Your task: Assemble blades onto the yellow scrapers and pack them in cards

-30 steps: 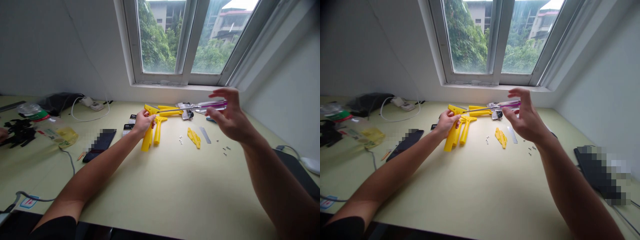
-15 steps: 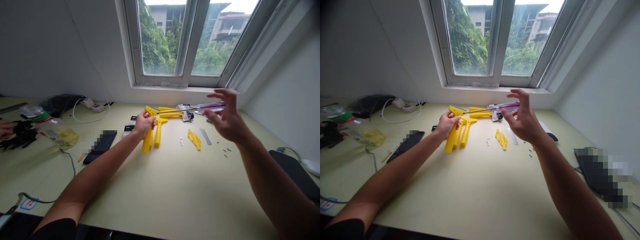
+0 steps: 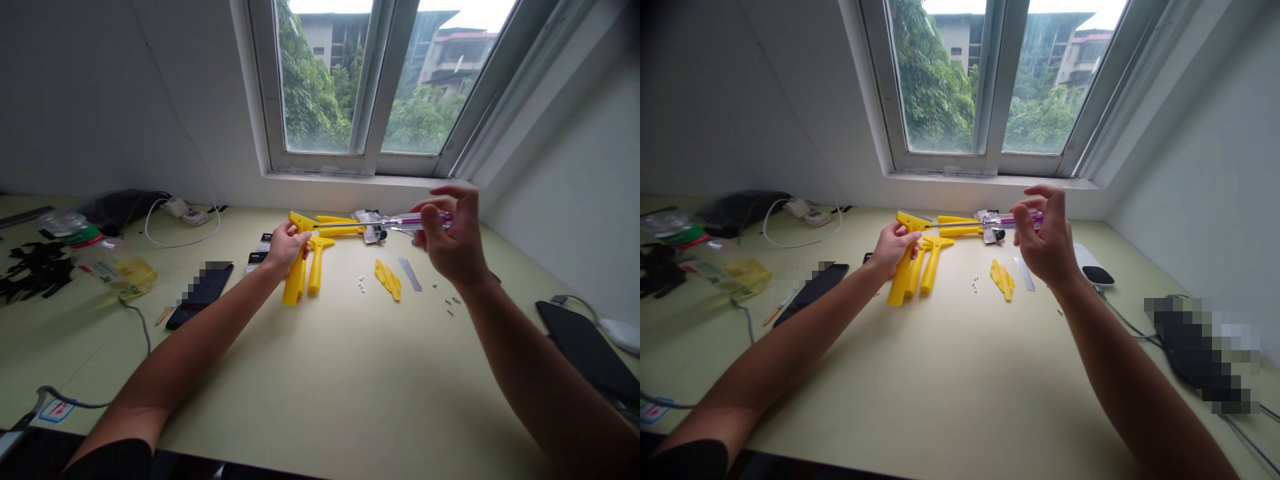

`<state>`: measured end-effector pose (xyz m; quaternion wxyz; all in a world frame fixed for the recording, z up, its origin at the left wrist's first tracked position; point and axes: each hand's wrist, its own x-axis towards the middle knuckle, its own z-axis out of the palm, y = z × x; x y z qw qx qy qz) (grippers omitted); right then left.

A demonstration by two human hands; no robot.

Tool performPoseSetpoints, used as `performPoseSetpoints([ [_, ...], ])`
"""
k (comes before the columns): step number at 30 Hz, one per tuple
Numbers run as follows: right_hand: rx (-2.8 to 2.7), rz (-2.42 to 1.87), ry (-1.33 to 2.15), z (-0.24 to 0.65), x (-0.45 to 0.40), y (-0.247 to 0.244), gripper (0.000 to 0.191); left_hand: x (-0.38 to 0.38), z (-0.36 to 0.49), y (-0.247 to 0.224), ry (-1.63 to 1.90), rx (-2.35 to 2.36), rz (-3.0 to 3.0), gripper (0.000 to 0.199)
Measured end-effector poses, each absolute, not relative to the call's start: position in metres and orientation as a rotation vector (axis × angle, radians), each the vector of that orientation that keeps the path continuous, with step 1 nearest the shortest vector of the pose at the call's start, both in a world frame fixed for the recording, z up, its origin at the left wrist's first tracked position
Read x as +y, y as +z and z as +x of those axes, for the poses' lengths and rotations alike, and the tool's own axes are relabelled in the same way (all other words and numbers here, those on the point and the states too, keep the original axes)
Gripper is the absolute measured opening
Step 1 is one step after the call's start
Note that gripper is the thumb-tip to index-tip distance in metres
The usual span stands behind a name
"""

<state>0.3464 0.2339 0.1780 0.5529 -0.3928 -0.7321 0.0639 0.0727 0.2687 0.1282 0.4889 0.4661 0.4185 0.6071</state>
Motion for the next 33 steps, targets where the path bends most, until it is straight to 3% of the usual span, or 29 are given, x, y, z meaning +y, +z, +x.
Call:
performPoseSetpoints([
  [3,-1.781,-0.861,0.208,0.347,0.236,0.179,0.045,0.268,0.073,0.128,1.478,1.013,1.122,0.028],
  [7,-1.687,-1.018,0.041,0.351,0.237,0.178,0.032,0.267,0.074,0.129,1.47,1.005,1.119,0.029],
  [11,-1.843,-0.988,0.182,0.355,0.236,0.18,0.046,0.269,0.073,0.128,1.484,1.002,1.113,0.029],
  [15,-1.782,-1.074,0.052,0.354,0.233,0.183,0.034,0.27,0.072,0.126,1.455,1.005,1.122,0.028],
  [19,-1.918,-1.008,0.052,0.352,0.23,0.185,0.046,0.27,0.072,0.125,1.439,1.028,1.102,0.028],
  [24,-1.913,-1.037,-0.174,0.353,0.225,0.19,0.027,0.268,0.072,0.126,1.393,1.035,1.091,0.029],
  [29,-1.873,-1.052,0.005,0.354,0.224,0.19,0.03,0.266,0.07,0.132,1.421,0.996,1.131,0.028],
  [33,-1.82,-1.013,0.07,0.357,0.227,0.188,0.03,0.267,0.068,0.134,1.237,0.836,1.177,0.027],
])
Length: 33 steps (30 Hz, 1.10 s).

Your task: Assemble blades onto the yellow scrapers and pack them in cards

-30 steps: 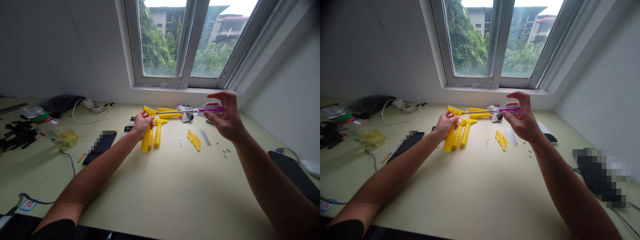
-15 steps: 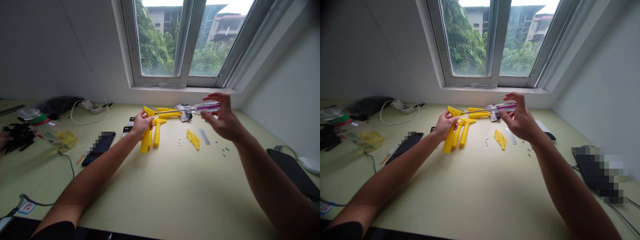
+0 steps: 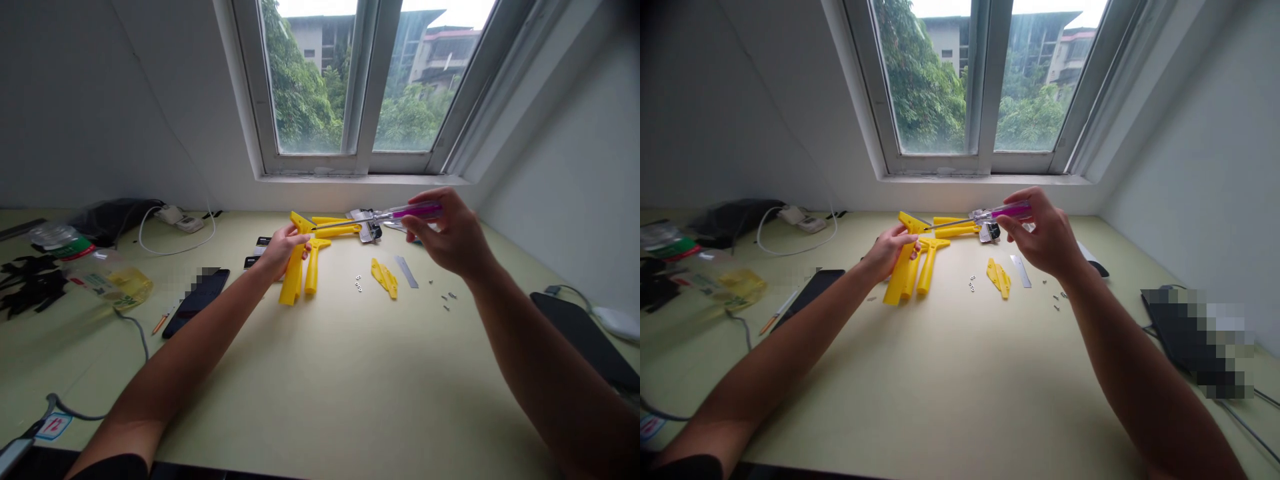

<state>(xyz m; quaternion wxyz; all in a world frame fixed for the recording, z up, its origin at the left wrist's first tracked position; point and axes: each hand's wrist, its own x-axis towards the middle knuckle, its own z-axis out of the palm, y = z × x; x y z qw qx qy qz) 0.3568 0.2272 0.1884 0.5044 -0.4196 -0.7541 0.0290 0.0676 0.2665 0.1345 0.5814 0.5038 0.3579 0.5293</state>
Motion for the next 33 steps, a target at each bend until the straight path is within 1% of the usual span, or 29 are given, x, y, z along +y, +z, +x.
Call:
performPoseSetpoints([
  [3,-1.738,-0.972,0.066,0.362,0.228,0.194,0.03,0.268,0.067,0.134,1.165,0.79,1.169,0.036],
  [6,-1.562,-0.832,0.029,0.371,0.227,0.205,0.023,0.273,0.064,0.132,1.234,0.862,1.12,0.041],
  [8,-1.447,-0.714,0.087,0.379,0.228,0.211,0.019,0.278,0.061,0.13,1.291,0.883,1.07,0.041],
  [10,-1.494,-0.685,0.299,0.384,0.228,0.213,0.018,0.282,0.056,0.13,1.333,0.877,1.025,0.041],
  [13,-1.8,-0.768,0.814,0.384,0.23,0.207,0.021,0.284,0.051,0.135,1.369,0.871,1.009,0.04],
  [17,-2.077,-0.855,1.436,0.362,0.232,0.189,0.029,0.28,0.048,0.145,1.363,0.954,1.068,0.042],
  [19,-2.163,-0.864,1.638,0.348,0.234,0.177,0.032,0.278,0.049,0.148,1.315,0.986,1.067,0.048],
  [21,-2.269,-0.889,1.744,0.337,0.236,0.166,0.033,0.277,0.05,0.149,1.284,0.978,1.042,0.056],
  [24,-2.543,-1.022,1.723,0.325,0.236,0.15,0.031,0.276,0.051,0.147,1.319,0.934,1.051,0.061],
  [26,-2.768,-1.187,1.563,0.321,0.236,0.142,0.032,0.277,0.051,0.144,1.366,0.933,1.079,0.062],
  [28,-2.915,-1.319,1.368,0.317,0.234,0.138,0.035,0.279,0.05,0.141,1.404,0.962,1.094,0.068],
  [33,-3.0,-1.436,1.203,0.31,0.227,0.138,0.037,0.281,0.052,0.133,1.461,1.009,1.09,0.086],
])
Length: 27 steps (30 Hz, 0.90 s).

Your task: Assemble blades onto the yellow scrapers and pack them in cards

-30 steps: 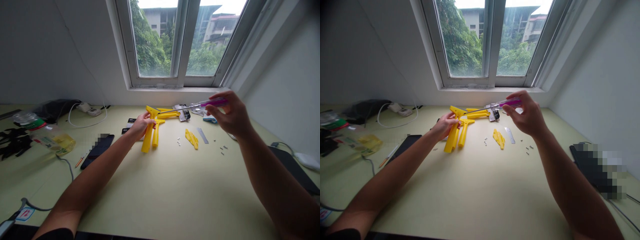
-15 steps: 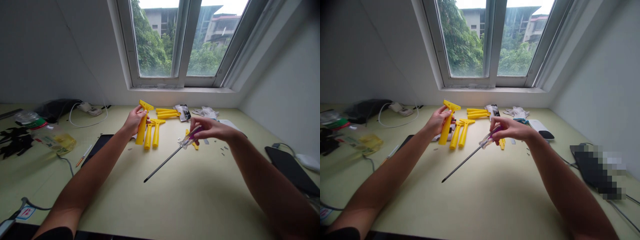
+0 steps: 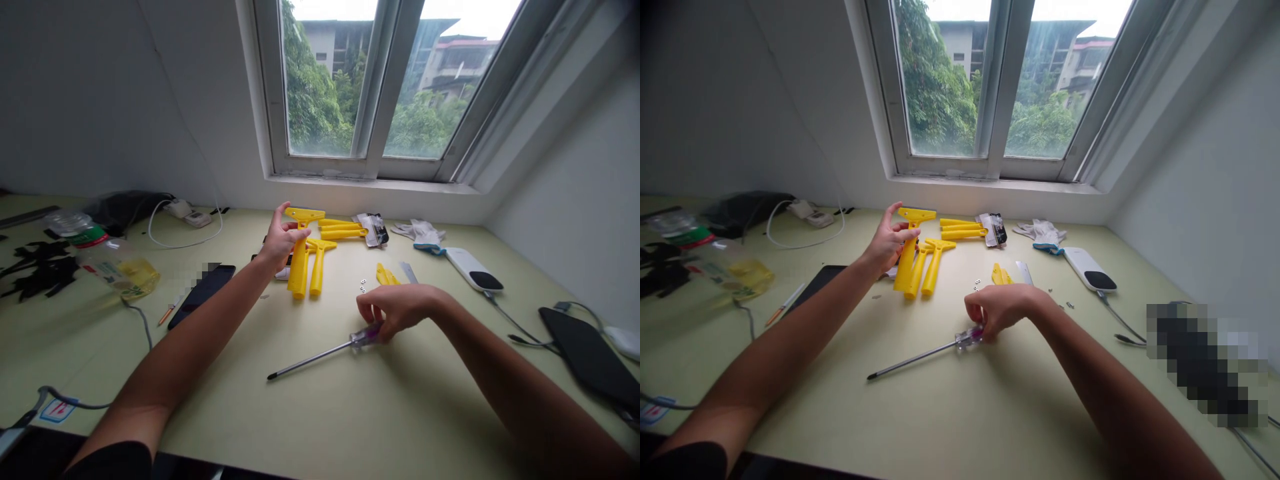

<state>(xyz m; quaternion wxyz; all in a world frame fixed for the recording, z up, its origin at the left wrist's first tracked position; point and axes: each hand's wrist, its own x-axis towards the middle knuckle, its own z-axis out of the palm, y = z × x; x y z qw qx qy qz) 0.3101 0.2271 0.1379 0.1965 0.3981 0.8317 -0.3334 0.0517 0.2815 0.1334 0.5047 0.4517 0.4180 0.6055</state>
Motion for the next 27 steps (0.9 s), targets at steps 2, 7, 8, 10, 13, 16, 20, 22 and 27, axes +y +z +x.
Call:
performPoseSetpoints([
  [2,2.322,1.12,-0.92,0.308,0.225,0.138,0.037,0.281,0.054,0.132,1.49,1.006,1.097,0.094],
  [7,2.313,1.105,-0.91,0.305,0.223,0.14,0.037,0.279,0.059,0.131,1.514,1.027,1.078,0.109],
  [8,2.311,1.106,-0.91,0.305,0.222,0.141,0.038,0.279,0.059,0.131,1.513,1.033,1.064,0.109],
  [10,2.34,1.1,-0.936,0.305,0.223,0.144,0.038,0.28,0.057,0.132,1.501,1.041,1.046,0.102],
  [13,2.535,1.116,-0.941,0.309,0.228,0.145,0.025,0.283,0.054,0.135,1.473,1.011,1.093,0.065],
  [16,2.757,1.332,-0.627,0.316,0.241,0.136,0.018,0.282,0.052,0.137,1.463,0.986,1.145,0.04],
  [20,2.725,1.572,-0.296,0.328,0.259,0.119,0.024,0.28,0.056,0.135,1.416,0.998,1.134,0.043],
  [22,2.698,1.544,-0.364,0.331,0.263,0.115,0.022,0.279,0.058,0.133,1.385,0.994,1.147,0.044],
  [27,2.686,1.49,-0.423,0.328,0.26,0.115,0.016,0.277,0.061,0.131,1.343,0.964,1.176,0.042],
])
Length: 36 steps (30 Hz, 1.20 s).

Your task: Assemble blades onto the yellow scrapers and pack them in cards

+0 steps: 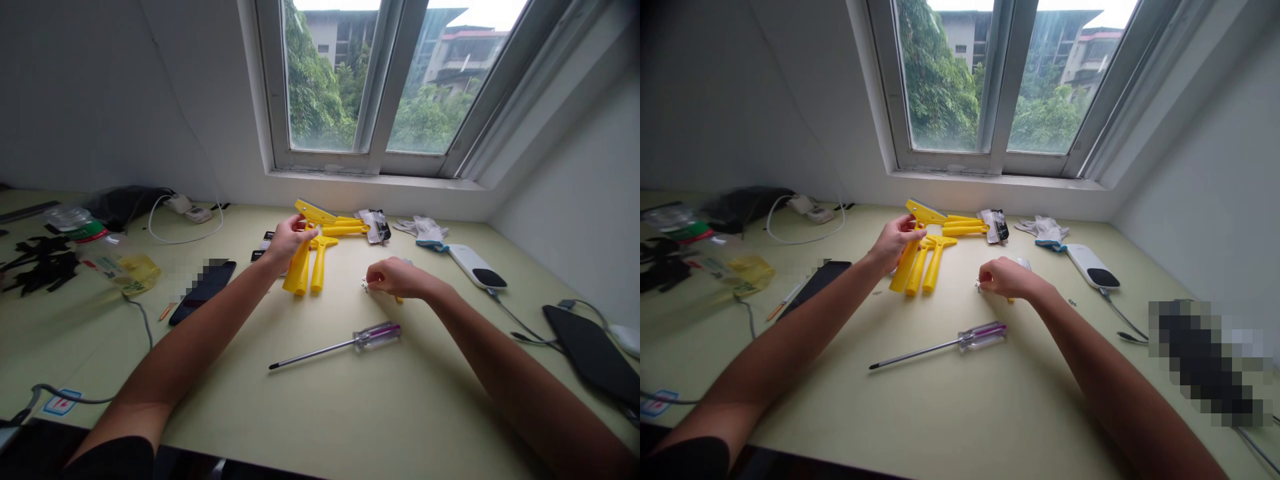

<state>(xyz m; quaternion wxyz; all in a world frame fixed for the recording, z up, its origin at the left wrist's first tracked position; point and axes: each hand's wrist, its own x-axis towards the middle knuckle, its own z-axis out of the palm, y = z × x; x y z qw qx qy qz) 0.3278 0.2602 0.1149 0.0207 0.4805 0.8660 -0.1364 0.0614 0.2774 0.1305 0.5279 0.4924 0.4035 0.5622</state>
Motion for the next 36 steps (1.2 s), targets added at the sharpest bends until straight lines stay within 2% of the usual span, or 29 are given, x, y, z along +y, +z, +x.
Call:
performPoseSetpoints([
  [6,2.597,1.543,-0.442,0.322,0.256,0.111,0.024,0.273,0.066,0.131,1.299,0.967,1.222,0.043],
  [15,2.544,1.48,-0.655,0.326,0.257,0.113,0.015,0.271,0.07,0.123,1.198,0.917,1.257,0.046],
  [19,2.805,1.496,-0.699,0.325,0.252,0.131,0.018,0.266,0.076,0.123,1.156,0.898,1.352,0.046],
  [23,3.135,1.573,-0.887,0.321,0.242,0.145,0.023,0.255,0.084,0.127,1.136,0.93,1.44,0.051],
  [25,3.27,1.654,-0.804,0.318,0.237,0.149,0.024,0.251,0.088,0.128,1.128,0.947,1.47,0.048],
  [30,3.407,1.783,-0.339,0.311,0.23,0.153,0.021,0.244,0.092,0.128,1.128,1.0,1.581,0.046],
  [36,3.407,1.809,-0.239,0.307,0.232,0.146,0.022,0.237,0.096,0.13,1.125,0.975,1.616,0.045],
])
